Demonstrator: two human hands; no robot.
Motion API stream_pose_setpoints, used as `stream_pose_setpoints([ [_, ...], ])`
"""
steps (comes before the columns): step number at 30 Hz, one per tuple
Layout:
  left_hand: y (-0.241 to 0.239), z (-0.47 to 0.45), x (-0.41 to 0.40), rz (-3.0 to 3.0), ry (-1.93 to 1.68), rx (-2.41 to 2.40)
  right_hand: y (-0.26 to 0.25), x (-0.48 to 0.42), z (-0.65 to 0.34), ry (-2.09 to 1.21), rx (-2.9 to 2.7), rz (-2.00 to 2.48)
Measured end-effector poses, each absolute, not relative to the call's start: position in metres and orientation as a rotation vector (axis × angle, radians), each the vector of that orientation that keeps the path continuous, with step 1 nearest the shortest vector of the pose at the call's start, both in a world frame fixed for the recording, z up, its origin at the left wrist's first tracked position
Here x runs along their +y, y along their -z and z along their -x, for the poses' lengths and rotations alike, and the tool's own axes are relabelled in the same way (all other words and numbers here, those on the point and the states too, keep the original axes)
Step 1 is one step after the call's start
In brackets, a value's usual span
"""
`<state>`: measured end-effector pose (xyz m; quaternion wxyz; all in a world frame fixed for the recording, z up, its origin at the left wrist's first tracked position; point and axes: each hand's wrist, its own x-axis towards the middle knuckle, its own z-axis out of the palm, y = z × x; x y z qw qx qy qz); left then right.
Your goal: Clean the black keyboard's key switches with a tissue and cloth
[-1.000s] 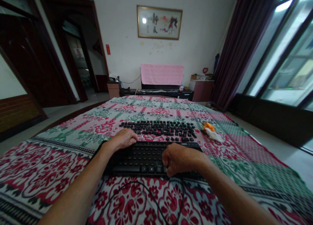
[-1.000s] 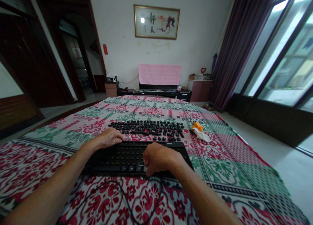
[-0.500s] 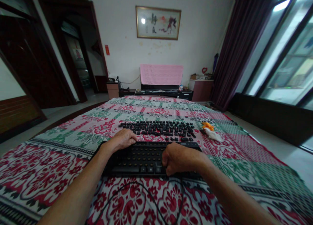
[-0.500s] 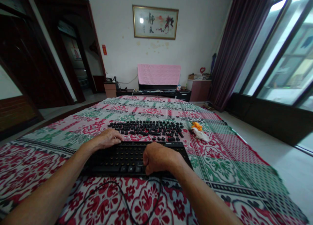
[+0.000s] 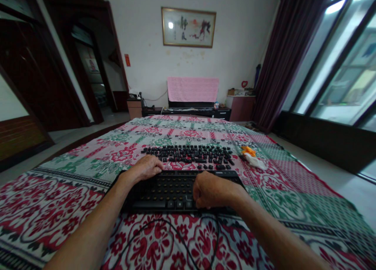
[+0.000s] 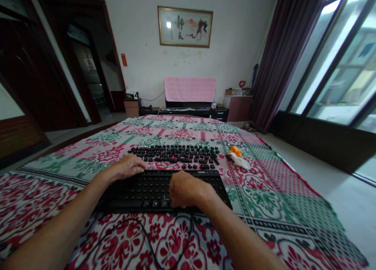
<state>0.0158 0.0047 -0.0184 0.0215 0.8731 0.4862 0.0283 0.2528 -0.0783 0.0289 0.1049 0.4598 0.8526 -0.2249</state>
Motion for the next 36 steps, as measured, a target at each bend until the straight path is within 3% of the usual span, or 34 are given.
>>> stream_pose_setpoints([
  [4, 0.019, -0.015, 0.006, -2.702, -0.099, 1.478, -0.023, -0.056, -0.277, 0.877, 2.592, -1.356],
  [9, 0.019, -0.016, 0.005, -2.639, -0.124, 1.531, -0.016, -0.014, -0.303, 0.308, 2.752, -1.799],
  [12, 0.019, -0.017, 0.004, -2.6, -0.161, 1.571, -0.008, 0.004, -0.302, 0.22, 2.714, -1.862],
  [36, 0.019, -0.018, 0.004, -2.632, -0.139, 1.541, 0.015, 0.031, -0.279, 0.253, 2.773, -1.74],
])
